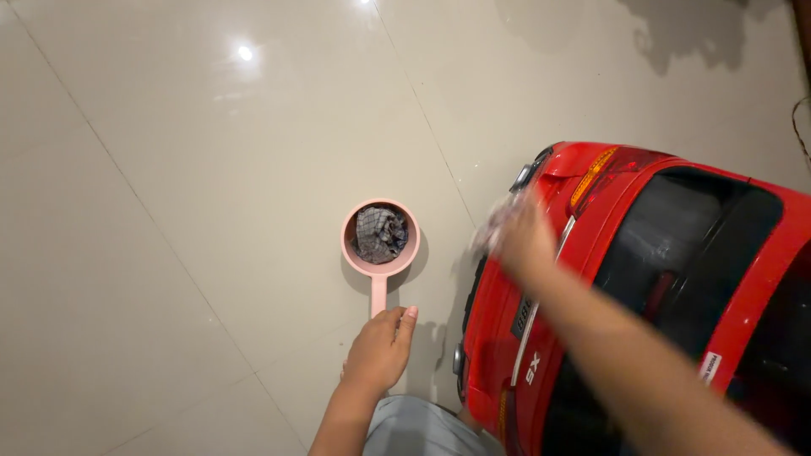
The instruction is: The person wipes the exterior and interior surfaces of a red toy car using a cloth. They clean the side panels, hood, steering wheel, and seat area, occasionally dipping the cloth into a small pink cup.
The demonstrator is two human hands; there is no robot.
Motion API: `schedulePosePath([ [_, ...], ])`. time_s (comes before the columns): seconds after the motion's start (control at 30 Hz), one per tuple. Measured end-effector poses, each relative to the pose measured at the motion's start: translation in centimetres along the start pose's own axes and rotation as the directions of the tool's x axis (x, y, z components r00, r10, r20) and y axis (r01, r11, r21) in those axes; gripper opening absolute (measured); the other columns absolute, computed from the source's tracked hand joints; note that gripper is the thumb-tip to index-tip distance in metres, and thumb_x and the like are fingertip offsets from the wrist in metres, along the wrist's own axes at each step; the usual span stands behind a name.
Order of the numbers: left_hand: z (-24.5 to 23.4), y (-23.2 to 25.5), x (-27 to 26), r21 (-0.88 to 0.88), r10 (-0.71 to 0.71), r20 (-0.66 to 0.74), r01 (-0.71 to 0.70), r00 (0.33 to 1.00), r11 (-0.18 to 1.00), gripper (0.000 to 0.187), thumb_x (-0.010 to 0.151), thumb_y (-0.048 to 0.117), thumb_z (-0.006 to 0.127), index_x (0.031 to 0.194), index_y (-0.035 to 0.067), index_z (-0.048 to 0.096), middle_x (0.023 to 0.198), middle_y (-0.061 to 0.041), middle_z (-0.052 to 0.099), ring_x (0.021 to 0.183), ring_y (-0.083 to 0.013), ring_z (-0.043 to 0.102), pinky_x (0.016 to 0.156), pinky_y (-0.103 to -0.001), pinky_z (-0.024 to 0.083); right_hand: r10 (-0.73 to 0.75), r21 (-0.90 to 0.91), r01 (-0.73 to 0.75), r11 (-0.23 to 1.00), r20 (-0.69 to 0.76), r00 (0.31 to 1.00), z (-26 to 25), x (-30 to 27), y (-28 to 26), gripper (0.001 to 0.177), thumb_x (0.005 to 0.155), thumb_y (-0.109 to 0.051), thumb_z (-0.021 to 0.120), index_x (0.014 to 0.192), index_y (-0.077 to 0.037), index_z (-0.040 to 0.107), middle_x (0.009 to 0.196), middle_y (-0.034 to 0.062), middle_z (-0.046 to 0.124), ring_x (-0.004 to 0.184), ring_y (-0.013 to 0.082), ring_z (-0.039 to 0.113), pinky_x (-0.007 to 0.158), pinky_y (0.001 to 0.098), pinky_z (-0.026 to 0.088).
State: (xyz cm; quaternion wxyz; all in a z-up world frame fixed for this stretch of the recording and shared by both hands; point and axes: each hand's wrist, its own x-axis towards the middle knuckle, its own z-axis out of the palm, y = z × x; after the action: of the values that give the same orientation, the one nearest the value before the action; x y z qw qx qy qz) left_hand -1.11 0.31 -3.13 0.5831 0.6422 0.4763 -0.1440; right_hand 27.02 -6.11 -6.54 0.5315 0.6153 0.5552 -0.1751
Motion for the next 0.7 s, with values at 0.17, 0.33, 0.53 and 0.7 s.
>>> schedulePosePath([
  [0.17,0.1,-1.1,0.9,0.070,-0.127,0.035,0.124,0.991,0.990,0.056,0.101,0.051,0.040,0.108,0.005,0.072,0.106,-0.018,0.073,0.103,-0.0376,0.068,0.091,-0.046,0.051,0.344,0.036,-0.349,0.937,0.098,0.934,-0.7,4.7,12.5,0.063,0.093,-0.049,0.055,0.146,-0.014,0.059,0.153,0.0190,0.051,0.149,0.0472,0.032,0.118,0.0664,0.002],
  [0.33,1.6,-1.0,1.4,0.001,-0.040,-0.008,0.040,0.999,0.999,0.053,0.100,0.050,0.043,0.113,0.007,0.071,0.109,-0.020,0.071,0.106,-0.0393,0.066,0.094,-0.046,0.050,0.477,-0.049,-0.476,0.878,-0.005,0.879,1.8,7.4,7.2,0.071,0.099,-0.046,0.042,0.159,-0.009,0.039,0.161,0.0222,0.036,0.147,0.0489,0.026,0.113,0.0720,-0.001],
  [0.53,1.5,0.6,0.9,0.033,-0.033,0.039,0.032,0.999,0.999,0.054,0.100,0.050,0.041,0.109,0.006,0.071,0.108,-0.020,0.071,0.104,-0.0397,0.066,0.092,-0.046,0.050,0.156,-0.014,-0.159,0.987,0.299,0.941,0.3,2.0,-2.9,0.089,0.099,-0.050,0.049,0.167,-0.015,0.001,0.165,0.0311,0.022,0.148,0.0593,0.013,0.108,0.0750,-0.001],
  [0.7,1.0,2.0,-0.6,0.011,-0.045,0.012,0.045,0.999,0.999,0.055,0.101,0.051,0.040,0.111,0.005,0.070,0.107,-0.021,0.071,0.102,-0.0403,0.067,0.089,-0.045,0.052,-0.234,-0.046,0.256,0.966,0.270,0.934,-1.2,-6.7,-7.2,0.092,0.097,-0.040,0.062,0.164,-0.017,0.003,0.171,0.0118,0.006,0.154,0.0530,0.013,0.112,0.0786,0.000],
])
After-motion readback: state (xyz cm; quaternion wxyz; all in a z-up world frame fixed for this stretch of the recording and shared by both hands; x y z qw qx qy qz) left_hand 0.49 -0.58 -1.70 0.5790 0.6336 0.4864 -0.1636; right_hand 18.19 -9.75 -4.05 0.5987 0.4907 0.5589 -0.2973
